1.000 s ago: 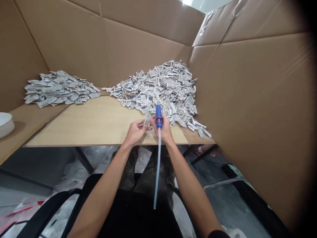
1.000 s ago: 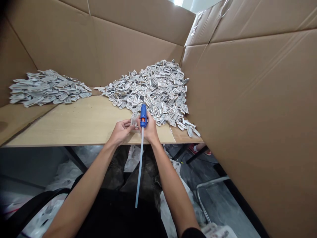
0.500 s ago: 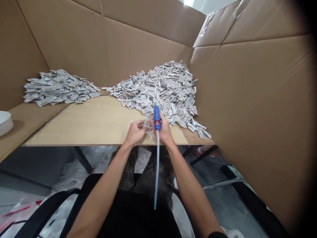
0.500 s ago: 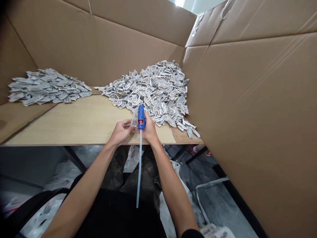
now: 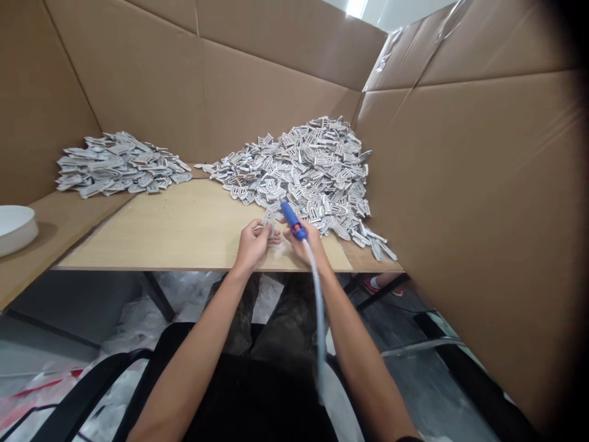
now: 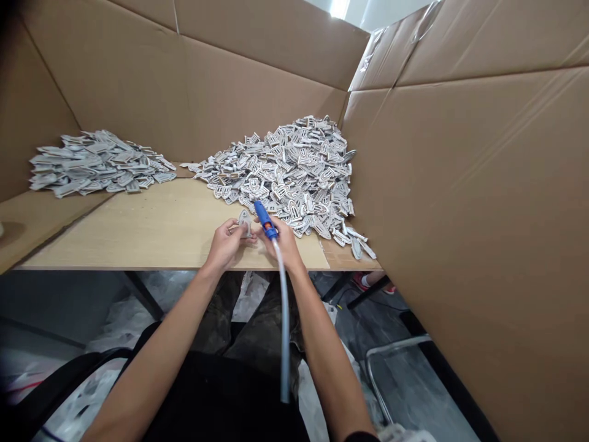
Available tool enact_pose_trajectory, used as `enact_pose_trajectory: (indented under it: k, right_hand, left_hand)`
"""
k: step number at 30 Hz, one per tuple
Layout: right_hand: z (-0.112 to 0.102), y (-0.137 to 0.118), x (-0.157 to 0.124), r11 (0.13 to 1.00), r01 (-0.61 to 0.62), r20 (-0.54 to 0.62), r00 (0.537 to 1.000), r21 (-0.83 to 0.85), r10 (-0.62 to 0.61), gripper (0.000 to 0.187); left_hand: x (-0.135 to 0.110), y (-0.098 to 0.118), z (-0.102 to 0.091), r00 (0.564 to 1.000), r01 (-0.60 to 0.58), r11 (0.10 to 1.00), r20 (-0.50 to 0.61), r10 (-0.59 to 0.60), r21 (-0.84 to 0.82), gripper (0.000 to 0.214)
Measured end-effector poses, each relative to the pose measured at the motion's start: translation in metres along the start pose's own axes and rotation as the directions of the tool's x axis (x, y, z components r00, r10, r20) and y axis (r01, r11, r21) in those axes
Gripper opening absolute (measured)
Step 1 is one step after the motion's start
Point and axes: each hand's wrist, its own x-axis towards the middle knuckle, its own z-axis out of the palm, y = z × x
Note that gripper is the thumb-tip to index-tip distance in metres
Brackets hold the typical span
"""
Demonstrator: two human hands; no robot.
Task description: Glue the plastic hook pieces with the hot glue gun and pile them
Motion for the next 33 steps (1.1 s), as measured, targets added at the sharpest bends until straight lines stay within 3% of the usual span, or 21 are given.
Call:
enact_pose_trajectory:
  k: [4,7,14,19,26,33]
  right_hand:
    - [-0.009,0.005,-0.005,0.982,-0.181,0.111,0.978,0.061,0.174,0.065]
    - [-0.010,0.008,-0.009,0.974,-0.223,0.176,0.962,0.052,0.211,0.074]
    - [-0.004,0.022,-0.013,0.950,-0.243,0.186,0.960,0.194,0.207,0.072]
    - [-0.002,0.026,-0.014,0.926,-0.268,0.198,0.955,0.266,0.220,0.069]
    - [0.000,0.019,-0.014,0.936,-0.285,0.219,0.946,0.206,0.240,0.074]
    - [0.000,0.005,-0.015,0.951,-0.287,0.203,0.944,0.115,0.261,0.075]
  left_hand:
    - [0.001,0.002,0.003,0.999,-0.003,0.999,-0.055,0.001,-0.036,0.030]
    - [0.000,0.006,0.005,0.996,0.022,0.998,-0.085,-0.027,-0.062,0.023]
    - [-0.001,0.015,0.007,0.990,0.099,0.984,-0.082,-0.112,-0.146,0.030]
    - [-0.003,0.017,0.006,0.992,0.091,0.985,-0.076,-0.103,-0.148,0.034]
    - [-0.003,0.013,0.007,0.993,0.071,0.989,-0.083,-0.082,-0.130,0.019]
    - [-0.004,0.014,0.007,0.989,0.104,0.984,-0.090,-0.118,-0.141,0.029]
